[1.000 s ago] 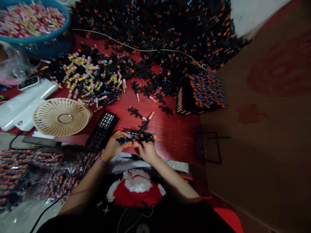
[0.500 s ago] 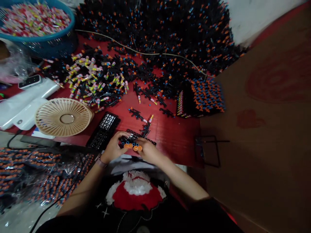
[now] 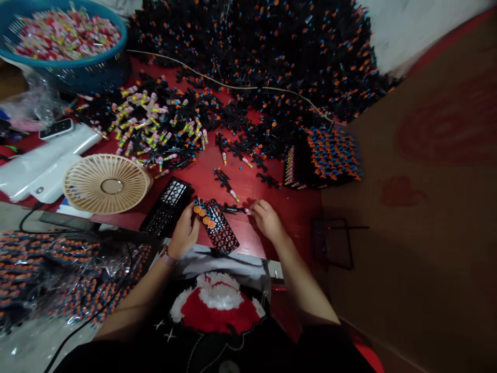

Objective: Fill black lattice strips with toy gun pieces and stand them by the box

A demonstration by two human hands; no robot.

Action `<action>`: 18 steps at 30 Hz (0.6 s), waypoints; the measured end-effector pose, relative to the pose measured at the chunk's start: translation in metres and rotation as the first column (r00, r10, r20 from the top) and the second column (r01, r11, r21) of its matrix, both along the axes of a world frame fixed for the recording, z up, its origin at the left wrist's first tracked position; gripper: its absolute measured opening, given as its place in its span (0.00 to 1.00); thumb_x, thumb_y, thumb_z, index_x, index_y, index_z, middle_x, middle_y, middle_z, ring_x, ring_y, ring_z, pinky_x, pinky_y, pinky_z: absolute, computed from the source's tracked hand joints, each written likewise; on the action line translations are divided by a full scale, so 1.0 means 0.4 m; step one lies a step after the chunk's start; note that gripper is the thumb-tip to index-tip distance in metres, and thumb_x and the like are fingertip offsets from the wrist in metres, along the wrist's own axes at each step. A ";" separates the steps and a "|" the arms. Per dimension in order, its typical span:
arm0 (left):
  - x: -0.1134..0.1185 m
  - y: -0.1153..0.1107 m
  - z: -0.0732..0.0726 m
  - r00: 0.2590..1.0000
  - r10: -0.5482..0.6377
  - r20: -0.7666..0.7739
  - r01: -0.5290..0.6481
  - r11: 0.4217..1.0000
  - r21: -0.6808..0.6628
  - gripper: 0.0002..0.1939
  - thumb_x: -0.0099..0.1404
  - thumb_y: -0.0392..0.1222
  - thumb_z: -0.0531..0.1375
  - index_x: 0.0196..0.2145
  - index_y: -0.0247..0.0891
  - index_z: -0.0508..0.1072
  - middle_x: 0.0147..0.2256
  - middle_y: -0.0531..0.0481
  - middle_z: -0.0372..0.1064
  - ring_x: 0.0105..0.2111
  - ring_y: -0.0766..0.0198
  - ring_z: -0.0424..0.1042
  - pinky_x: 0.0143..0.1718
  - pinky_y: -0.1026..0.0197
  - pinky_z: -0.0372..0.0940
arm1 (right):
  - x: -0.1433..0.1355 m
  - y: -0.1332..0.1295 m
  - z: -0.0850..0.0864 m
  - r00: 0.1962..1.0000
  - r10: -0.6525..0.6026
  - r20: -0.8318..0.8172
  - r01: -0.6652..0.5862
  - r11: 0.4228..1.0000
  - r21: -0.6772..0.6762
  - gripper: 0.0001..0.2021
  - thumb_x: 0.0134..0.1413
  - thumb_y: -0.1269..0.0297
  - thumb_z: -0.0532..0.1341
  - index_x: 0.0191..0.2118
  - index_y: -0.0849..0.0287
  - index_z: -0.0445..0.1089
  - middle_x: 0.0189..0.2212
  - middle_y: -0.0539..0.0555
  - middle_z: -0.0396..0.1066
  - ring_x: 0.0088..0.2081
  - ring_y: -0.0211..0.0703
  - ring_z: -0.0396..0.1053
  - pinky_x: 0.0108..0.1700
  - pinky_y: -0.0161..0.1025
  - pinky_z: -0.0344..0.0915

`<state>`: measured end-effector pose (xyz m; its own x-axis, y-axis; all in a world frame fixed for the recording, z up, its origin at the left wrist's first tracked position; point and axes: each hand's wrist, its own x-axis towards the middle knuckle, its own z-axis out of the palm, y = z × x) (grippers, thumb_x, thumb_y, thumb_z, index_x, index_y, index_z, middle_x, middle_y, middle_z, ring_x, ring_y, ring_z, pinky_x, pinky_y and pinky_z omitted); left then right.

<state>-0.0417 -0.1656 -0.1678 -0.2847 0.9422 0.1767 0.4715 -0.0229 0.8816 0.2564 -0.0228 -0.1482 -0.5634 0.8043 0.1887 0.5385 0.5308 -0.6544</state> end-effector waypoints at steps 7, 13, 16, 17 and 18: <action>0.015 0.008 0.003 0.971 -0.071 -0.226 0.078 0.997 0.020 0.18 0.74 0.34 0.54 0.60 0.38 0.68 0.53 0.38 0.76 0.58 0.49 0.77 0.63 0.44 0.73 | -0.112 -0.183 0.004 0.880 -0.261 -0.398 0.035 0.869 -0.493 0.11 0.73 0.51 0.62 0.46 0.52 0.74 0.34 0.53 0.79 0.32 0.48 0.79 0.39 0.47 0.80; 0.030 0.016 -0.002 0.943 -0.089 -0.321 0.100 0.995 0.016 0.20 0.70 0.30 0.55 0.58 0.39 0.67 0.53 0.37 0.75 0.58 0.47 0.77 0.61 0.43 0.75 | -0.212 -0.241 0.007 0.956 -0.116 -0.270 0.014 0.935 -0.354 0.07 0.67 0.58 0.65 0.46 0.53 0.76 0.36 0.55 0.81 0.35 0.50 0.80 0.39 0.45 0.79; 0.037 0.016 -0.005 0.941 -0.076 -0.330 0.089 0.996 0.023 0.20 0.71 0.31 0.55 0.59 0.37 0.66 0.54 0.34 0.74 0.60 0.45 0.75 0.61 0.42 0.75 | -0.198 -0.231 0.008 0.982 -0.070 -0.174 0.029 0.973 -0.227 0.07 0.67 0.61 0.65 0.47 0.54 0.76 0.38 0.56 0.80 0.36 0.49 0.78 0.41 0.44 0.78; 0.039 0.016 -0.007 0.940 -0.069 -0.333 0.080 0.997 0.020 0.20 0.72 0.32 0.55 0.59 0.36 0.66 0.55 0.33 0.74 0.60 0.44 0.75 0.61 0.41 0.74 | -0.191 -0.227 0.009 0.986 -0.056 -0.158 0.023 0.979 -0.203 0.06 0.67 0.61 0.65 0.47 0.54 0.76 0.38 0.56 0.80 0.37 0.49 0.78 0.42 0.44 0.78; 0.041 0.015 -0.009 0.939 -0.062 -0.338 0.071 0.997 0.012 0.19 0.72 0.33 0.55 0.60 0.36 0.66 0.55 0.32 0.73 0.61 0.43 0.74 0.61 0.41 0.74 | -0.185 -0.224 0.011 0.989 -0.041 -0.145 0.013 0.981 -0.192 0.06 0.67 0.62 0.64 0.46 0.54 0.76 0.38 0.55 0.79 0.38 0.49 0.78 0.42 0.44 0.78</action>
